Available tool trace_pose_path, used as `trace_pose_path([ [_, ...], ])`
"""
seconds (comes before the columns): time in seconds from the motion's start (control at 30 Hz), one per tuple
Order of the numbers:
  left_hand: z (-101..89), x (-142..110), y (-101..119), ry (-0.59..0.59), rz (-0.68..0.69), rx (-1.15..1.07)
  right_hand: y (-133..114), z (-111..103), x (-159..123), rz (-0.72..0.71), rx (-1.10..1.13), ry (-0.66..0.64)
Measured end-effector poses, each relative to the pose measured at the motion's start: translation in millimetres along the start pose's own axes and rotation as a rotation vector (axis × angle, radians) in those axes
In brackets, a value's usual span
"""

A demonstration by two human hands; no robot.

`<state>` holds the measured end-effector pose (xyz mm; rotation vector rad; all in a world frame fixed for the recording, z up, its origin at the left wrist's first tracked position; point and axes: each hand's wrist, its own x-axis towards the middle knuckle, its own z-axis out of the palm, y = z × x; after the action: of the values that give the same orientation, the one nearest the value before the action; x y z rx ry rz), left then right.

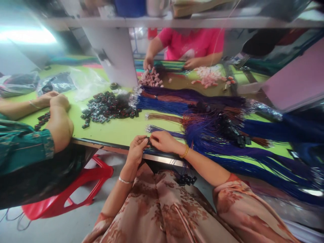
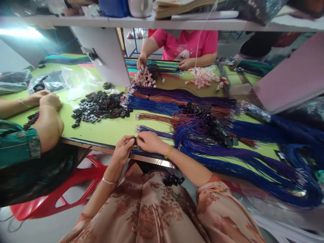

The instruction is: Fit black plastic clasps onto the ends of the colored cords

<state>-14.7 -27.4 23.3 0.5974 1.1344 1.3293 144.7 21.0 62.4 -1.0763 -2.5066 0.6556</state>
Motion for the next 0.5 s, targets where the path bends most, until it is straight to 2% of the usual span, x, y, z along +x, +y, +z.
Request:
trace_pose_path([
  [0.1,-1.8,1.1,6.1,0.009,0.021,-0.012,20.9,-15.7,10.1,0.156,-0.084,0.004],
  [0.2,-1.8,2.2,9.7,0.009,0.02,-0.023,43.2,-21.0,16.1,0.315,-0.235,-0.058],
  [0.3,0.6,2.5,9.5,-0.001,-0.002,-0.028,54.8,-18.0,16.6,0.314,-0.25,-0.098],
  [0.5,6.5,2.5,6.6,-0.008,0.012,-0.045,49.5,-20.7,13.6,0.276,-0.344,0.0],
])
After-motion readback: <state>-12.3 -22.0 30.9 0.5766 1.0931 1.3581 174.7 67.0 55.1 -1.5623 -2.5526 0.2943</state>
